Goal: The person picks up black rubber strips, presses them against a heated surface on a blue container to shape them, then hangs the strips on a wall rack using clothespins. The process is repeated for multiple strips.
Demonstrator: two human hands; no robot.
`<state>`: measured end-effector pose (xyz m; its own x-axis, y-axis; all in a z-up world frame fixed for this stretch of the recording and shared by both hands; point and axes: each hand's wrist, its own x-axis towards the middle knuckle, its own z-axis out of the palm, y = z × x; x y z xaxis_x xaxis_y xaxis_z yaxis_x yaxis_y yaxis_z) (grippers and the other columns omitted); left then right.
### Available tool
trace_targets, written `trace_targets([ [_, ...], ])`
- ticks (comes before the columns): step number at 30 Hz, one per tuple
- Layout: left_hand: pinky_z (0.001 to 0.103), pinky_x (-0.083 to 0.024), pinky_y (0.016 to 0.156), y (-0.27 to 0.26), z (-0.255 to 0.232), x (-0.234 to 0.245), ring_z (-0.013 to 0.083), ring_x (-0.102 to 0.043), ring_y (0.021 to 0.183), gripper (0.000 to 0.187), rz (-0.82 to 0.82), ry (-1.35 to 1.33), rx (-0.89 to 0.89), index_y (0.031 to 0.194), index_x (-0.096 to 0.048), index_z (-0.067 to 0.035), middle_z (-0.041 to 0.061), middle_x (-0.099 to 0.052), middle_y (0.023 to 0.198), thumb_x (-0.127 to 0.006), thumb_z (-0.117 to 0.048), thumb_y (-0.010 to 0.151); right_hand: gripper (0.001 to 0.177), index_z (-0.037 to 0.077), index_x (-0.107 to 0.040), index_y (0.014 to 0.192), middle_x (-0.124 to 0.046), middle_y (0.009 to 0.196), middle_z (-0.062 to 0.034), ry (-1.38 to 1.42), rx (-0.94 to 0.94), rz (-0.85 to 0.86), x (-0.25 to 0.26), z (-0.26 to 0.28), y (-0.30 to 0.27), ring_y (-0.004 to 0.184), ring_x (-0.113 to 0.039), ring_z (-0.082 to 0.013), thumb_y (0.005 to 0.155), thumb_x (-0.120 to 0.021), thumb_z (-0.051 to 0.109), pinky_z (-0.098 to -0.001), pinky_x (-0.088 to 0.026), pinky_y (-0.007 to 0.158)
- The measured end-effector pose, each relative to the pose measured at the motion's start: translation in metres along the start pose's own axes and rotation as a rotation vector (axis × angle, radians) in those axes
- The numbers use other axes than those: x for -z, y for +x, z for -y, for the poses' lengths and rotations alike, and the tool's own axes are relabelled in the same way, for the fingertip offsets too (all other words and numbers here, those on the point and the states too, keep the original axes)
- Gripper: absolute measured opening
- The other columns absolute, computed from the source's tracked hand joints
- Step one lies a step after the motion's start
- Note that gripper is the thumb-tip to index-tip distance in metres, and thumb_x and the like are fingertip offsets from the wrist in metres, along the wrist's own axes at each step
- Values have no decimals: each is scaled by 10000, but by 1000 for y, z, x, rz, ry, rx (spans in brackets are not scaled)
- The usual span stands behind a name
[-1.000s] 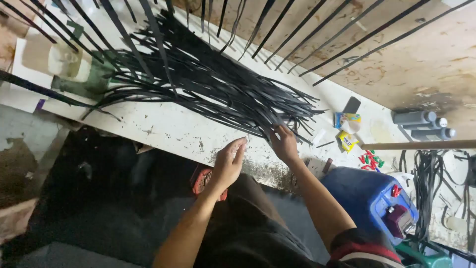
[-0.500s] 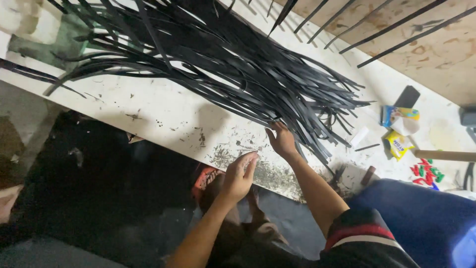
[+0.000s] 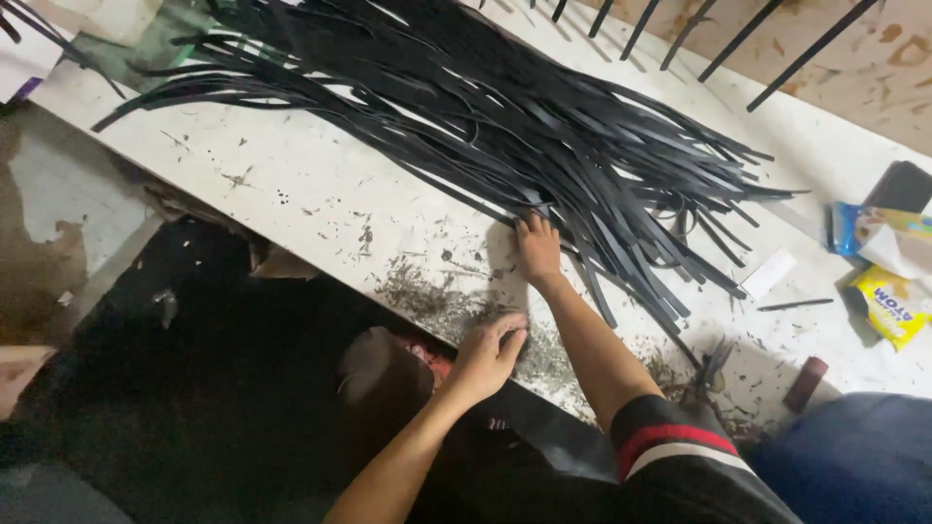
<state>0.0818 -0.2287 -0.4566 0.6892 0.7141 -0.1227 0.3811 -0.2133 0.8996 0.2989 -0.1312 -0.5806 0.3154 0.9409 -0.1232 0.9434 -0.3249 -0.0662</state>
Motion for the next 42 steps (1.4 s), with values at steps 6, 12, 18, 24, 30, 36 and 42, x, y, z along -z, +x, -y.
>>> trace_targets([
  [6,468,-567,955,-21,-32,-19,411,-676,1151,358,-79,-86,-7,1273,-666,24,260,-741,1141,-586,-237,1041,312,93,-597,1272,-651,1183,-100,158,3,28,-54,-37,-44,1177,-625,-272,1023,-625,280,-399,-490,990],
  [12,450,-584,938,-33,-50,-32,419,-679,1135,336,-133,-130,-33,1254,-674,45,279,-738,1117,-625,-195,1023,315,39,-625,1198,-662,1088,-168,363,-33,22,-27,-46,-107,1077,-673,-347,971,-698,246,-450,-528,931],
  [18,453,-578,954,-32,-60,-33,404,-684,1138,349,-154,-126,-53,1255,-669,61,272,-742,1123,-641,-186,1011,263,19,-656,1056,-638,967,-206,620,26,-90,-59,-61,-147,952,-671,-440,917,-750,222,-505,-544,819],
  [24,449,-581,958,-61,-64,-29,376,-695,1136,347,-96,-105,-53,1260,-679,30,240,-749,1139,-646,-210,1011,126,135,-666,1025,-704,932,-83,565,-50,-81,-30,-61,-206,933,-727,-313,971,-670,249,-441,-571,811],
  [30,461,-591,938,-112,-49,-12,381,-702,1110,325,-50,-73,-60,1216,-696,30,249,-752,1102,-673,-201,988,245,-1,-652,1137,-646,1333,-202,456,-83,-208,-48,-52,-267,1181,-632,-449,923,-692,111,-582,-525,967],
  [36,474,-572,977,-171,-32,-13,379,-689,1161,336,34,-109,-21,1268,-677,15,230,-744,1170,-629,-190,1006,811,-68,-404,1513,-401,1630,-229,330,-124,28,-68,-51,-277,1509,-357,-438,816,-787,90,-677,-275,1197],
  [42,459,-577,968,-197,-34,-23,341,-689,1170,305,107,-49,-57,1263,-704,-51,177,-756,1162,-620,-198,1009,674,-34,-410,1516,-416,1622,-221,316,-132,5,-75,-51,-276,1514,-371,-406,913,-681,99,-646,-281,1205],
])
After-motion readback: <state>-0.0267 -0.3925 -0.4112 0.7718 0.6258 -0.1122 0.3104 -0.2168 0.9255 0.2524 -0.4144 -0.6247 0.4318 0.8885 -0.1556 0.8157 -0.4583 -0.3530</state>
